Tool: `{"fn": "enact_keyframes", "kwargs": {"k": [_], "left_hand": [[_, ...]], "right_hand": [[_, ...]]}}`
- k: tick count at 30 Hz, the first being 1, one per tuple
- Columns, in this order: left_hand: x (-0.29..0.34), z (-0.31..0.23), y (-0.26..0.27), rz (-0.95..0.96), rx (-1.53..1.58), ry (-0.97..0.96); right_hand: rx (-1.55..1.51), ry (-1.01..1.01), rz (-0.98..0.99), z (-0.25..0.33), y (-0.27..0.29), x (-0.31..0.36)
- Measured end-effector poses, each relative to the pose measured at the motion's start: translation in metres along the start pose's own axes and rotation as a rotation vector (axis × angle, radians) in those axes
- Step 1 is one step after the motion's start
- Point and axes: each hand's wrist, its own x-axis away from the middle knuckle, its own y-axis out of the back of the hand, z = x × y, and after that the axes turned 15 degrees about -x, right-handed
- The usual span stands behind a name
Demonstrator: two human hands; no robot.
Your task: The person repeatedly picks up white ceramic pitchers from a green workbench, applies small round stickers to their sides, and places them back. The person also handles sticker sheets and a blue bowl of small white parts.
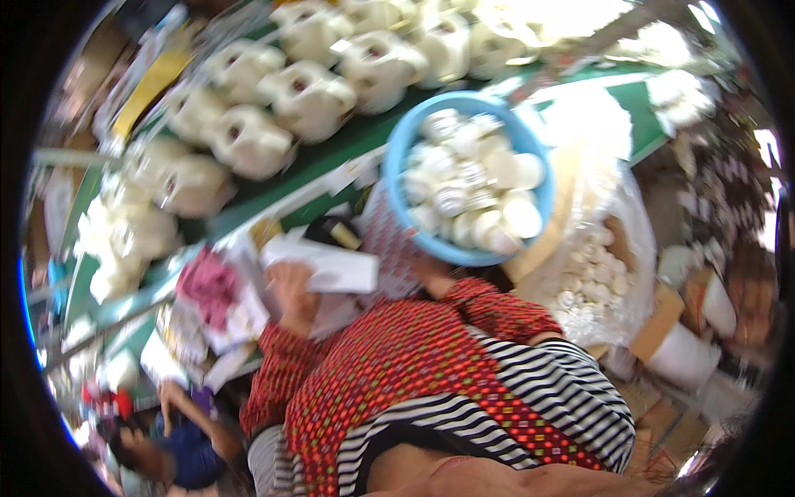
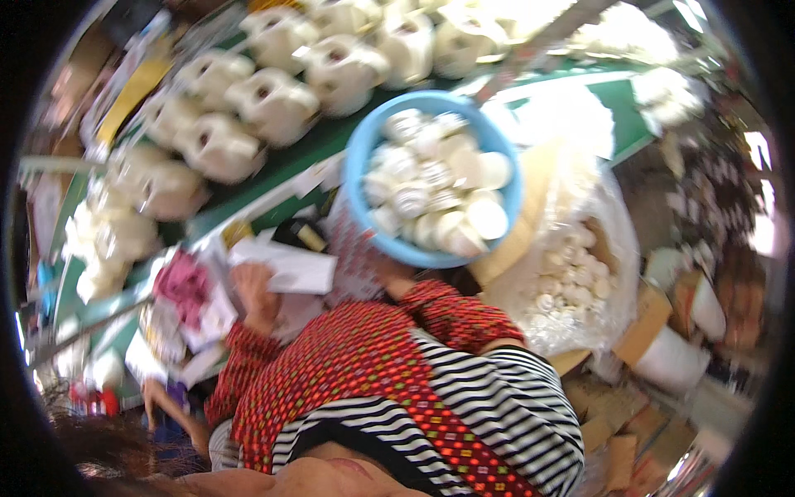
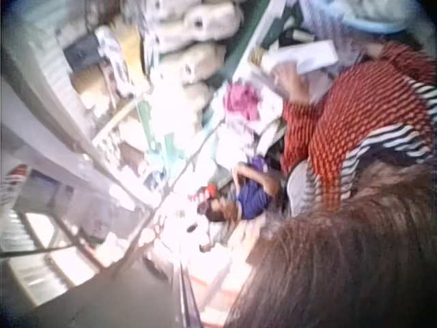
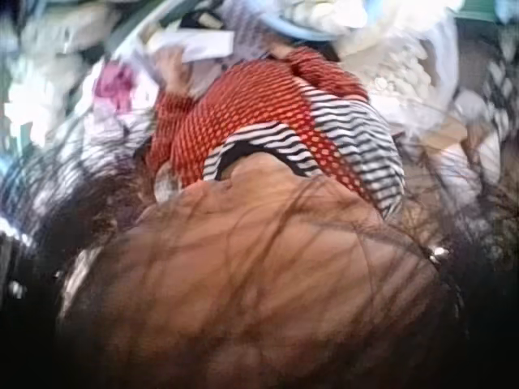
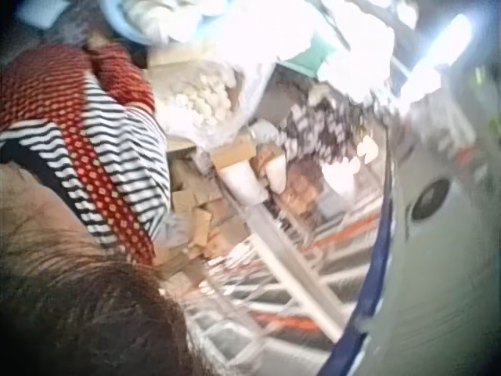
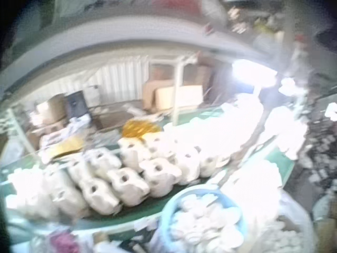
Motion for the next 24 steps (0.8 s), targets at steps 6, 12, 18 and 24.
{"fn": "enact_keyframes", "kwargs": {"k": [6, 12, 18, 24], "left_hand": [[-0.007, 0.02, 0.002, -0.117, -0.119, 0.247], [0.053, 0.013, -0.065, 0.41, -0.237, -0.026], [0.054, -0.009, -0.048, 0.813, -0.113, -0.045], [0.067, 0.007, -0.055, 0.722, -0.15, -0.089]], "right_hand": [[0.153, 0.062, -0.408, 0.047, -0.02, 0.025], [0.51, 0.442, -0.149, 0.042, -0.015, 0.053], [1.029, 0.886, -0.109, -0.019, -0.046, 0.018], [1.061, 0.698, 0.165, 0.024, -0.047, 0.046]]}}
